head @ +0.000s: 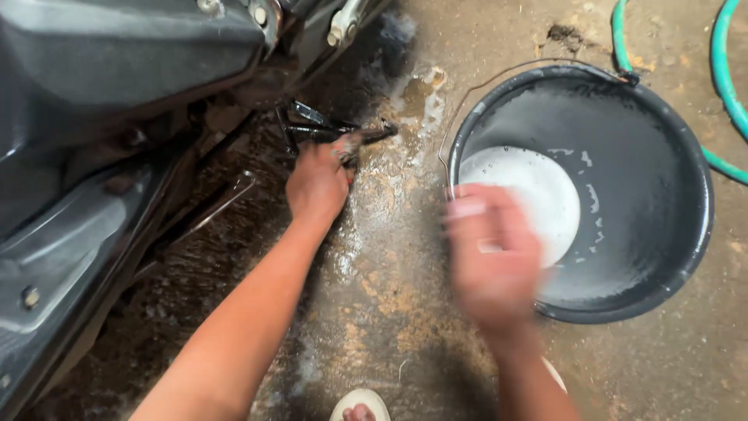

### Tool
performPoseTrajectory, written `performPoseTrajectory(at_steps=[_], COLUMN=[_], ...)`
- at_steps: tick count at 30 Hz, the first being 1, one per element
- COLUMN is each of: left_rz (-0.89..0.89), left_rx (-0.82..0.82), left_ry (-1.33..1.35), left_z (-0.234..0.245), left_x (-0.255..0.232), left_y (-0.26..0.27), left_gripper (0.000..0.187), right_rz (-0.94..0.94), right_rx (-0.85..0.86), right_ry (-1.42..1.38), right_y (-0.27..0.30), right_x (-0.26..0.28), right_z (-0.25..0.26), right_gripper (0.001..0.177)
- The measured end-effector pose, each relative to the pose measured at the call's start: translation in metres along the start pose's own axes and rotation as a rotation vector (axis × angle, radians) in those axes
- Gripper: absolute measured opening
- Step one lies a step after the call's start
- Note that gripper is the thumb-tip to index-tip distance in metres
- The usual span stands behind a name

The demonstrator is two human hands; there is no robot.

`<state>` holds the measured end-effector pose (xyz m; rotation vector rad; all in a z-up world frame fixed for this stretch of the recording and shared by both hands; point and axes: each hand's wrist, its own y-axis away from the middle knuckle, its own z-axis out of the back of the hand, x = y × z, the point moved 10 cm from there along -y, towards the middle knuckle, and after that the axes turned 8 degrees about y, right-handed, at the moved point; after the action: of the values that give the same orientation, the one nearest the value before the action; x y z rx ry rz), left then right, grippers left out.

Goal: The person washes a motorcycle by hand using a cloth and soapy water from a bucket, scrubbing the body panels, engine components, and wheels before rinsing the cloth.

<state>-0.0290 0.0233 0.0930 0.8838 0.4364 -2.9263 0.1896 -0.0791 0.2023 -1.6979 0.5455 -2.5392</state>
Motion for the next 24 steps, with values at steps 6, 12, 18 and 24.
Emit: performPoseTrajectory(at_steps=[6, 12, 18, 24], left_rz=[-0.017, 0.311, -0.608, -0.450], left_rx=[0.087, 0.225, 0.042, 0.001], left_ry=[0.407, 0.643, -0.079, -0.308], left_z=[0.012, 0.054, 0.154, 0.165], left_x=[0.006, 0.008, -0.102, -0.088], left_y=[0.042, 0.070, 0.101, 0.085], left_gripper=[0.028, 0.037, 0.032, 0.042], right_rz=[0.265, -0.700, -0.876, -0.787], right_rx=[0.108, 0.336, 0.252, 0.445], right_ry=[0.075, -1.021, -1.391, -1.569], right_y=[0.011, 0.039, 0.018, -0.006], right_x=[-0.015, -0.100, -0.071, -0.006], right_z=[-0.113, -0.201, -0.241, -0.293], right_gripper=[0.031, 0.045, 0.025, 0.016])
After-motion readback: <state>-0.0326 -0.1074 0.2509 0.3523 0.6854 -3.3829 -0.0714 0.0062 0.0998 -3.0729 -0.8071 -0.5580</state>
